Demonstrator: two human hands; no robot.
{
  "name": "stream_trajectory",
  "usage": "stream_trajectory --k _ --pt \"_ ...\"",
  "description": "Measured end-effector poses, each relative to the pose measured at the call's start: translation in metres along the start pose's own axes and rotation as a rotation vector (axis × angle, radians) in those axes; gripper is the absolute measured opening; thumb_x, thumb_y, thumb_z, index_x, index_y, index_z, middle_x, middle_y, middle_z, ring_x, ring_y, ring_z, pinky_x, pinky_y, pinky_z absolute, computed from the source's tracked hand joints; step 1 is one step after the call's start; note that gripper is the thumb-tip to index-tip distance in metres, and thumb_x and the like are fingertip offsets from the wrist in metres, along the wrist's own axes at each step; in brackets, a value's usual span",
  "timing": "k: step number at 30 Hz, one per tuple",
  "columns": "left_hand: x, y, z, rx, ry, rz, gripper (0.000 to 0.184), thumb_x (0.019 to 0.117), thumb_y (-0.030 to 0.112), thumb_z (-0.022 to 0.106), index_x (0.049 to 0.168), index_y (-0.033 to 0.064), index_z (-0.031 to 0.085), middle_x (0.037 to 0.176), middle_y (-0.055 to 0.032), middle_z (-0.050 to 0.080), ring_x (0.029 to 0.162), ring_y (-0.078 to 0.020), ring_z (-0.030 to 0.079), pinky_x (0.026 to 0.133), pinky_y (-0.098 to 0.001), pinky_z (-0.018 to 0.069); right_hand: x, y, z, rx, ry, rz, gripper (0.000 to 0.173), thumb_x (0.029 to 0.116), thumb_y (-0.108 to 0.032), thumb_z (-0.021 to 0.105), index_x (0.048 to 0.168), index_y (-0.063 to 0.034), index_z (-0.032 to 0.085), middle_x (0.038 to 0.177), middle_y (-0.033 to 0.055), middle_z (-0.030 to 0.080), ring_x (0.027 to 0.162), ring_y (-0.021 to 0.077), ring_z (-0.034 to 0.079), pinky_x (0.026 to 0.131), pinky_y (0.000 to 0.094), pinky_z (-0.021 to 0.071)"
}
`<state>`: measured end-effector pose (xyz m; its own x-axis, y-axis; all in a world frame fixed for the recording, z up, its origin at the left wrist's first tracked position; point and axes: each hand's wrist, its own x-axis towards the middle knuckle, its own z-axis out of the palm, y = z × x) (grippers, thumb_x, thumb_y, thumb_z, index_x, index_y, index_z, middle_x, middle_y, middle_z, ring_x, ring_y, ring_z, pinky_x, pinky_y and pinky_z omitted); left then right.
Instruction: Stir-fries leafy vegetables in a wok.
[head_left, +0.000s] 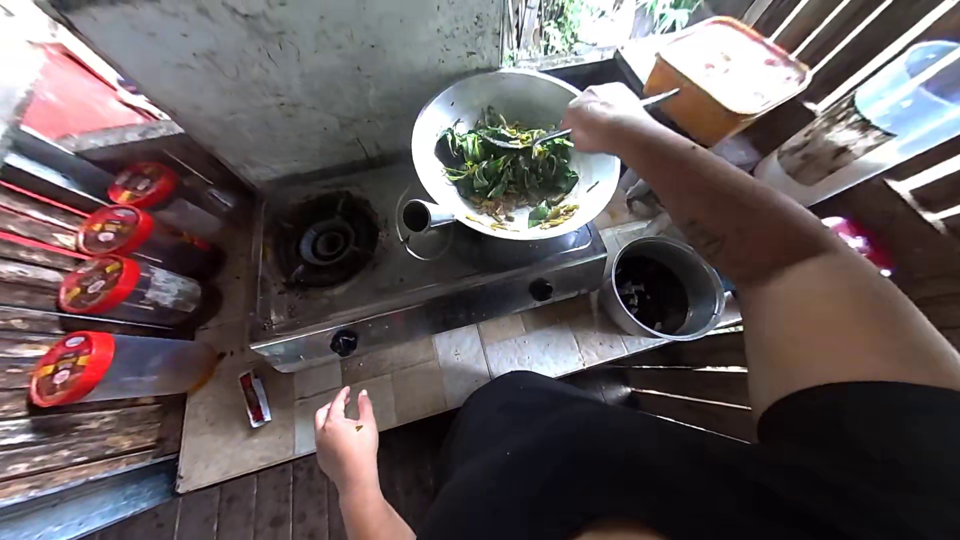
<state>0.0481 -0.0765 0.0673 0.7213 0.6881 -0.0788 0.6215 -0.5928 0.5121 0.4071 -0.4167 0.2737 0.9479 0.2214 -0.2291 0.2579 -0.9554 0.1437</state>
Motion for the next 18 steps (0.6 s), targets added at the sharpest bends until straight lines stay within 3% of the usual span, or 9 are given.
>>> stream_trajectory --k 3,6,13,18 --pt "0.002 0.005 0.003 -0.011 -0.003 -0.003 0.035 0.1009 0.018 0.065 0.128 -0.0039 0.067 0.129 -0.0294 0.063 0.119 -0.0446 0.063 0.101 -0.0601 0.0477 -0.033 -0.005 -0.011 -0.122 -0.066 -0.063 0.02 0.0975 -0.004 0.058 0.108 -0.0046 0.075 0.109 0.0232 0.071 0.11 0.0456 0.066 0.089 0.0665 0.049" --pt "0.005 0.004 0.004 -0.009 0.002 -0.01 0.035 0.1012 0.019 0.065 0.128 -0.0038 0.067 0.129 -0.0288 0.063 0.119 -0.0442 0.063 0.1 -0.0604 0.0478 -0.047 -0.003 -0.034 -0.19 -0.147 0.014 0.017 0.0993 -0.01 0.06 0.106 -0.0088 0.076 0.107 0.0246 0.07 0.108 0.048 0.065 0.08 0.0705 0.0479" --pt "0.006 0.005 0.003 -0.003 -0.008 -0.014 0.035 0.1012 0.019 0.065 0.128 -0.0031 0.068 0.129 -0.0289 0.063 0.119 -0.0448 0.062 0.1 -0.0612 0.0476 -0.031 -0.016 -0.005 -0.102 -0.086 -0.147 0.02 0.0977 -0.004 0.058 0.108 -0.0066 0.075 0.105 0.0214 0.072 0.106 0.0447 0.067 0.084 0.0666 0.0505" --pt "0.006 -0.008 0.004 0.009 -0.011 -0.044 0.035 0.101 0.019 0.065 0.128 -0.0029 0.067 0.128 -0.028 0.064 0.118 -0.0436 0.063 0.099 -0.0593 0.049 -0.075 -0.013 -0.049 -0.192 -0.149 -0.009 0.018 0.0993 -0.012 0.061 0.104 -0.0147 0.078 0.101 0.0205 0.072 0.102 0.0453 0.066 0.077 0.0685 0.0484"
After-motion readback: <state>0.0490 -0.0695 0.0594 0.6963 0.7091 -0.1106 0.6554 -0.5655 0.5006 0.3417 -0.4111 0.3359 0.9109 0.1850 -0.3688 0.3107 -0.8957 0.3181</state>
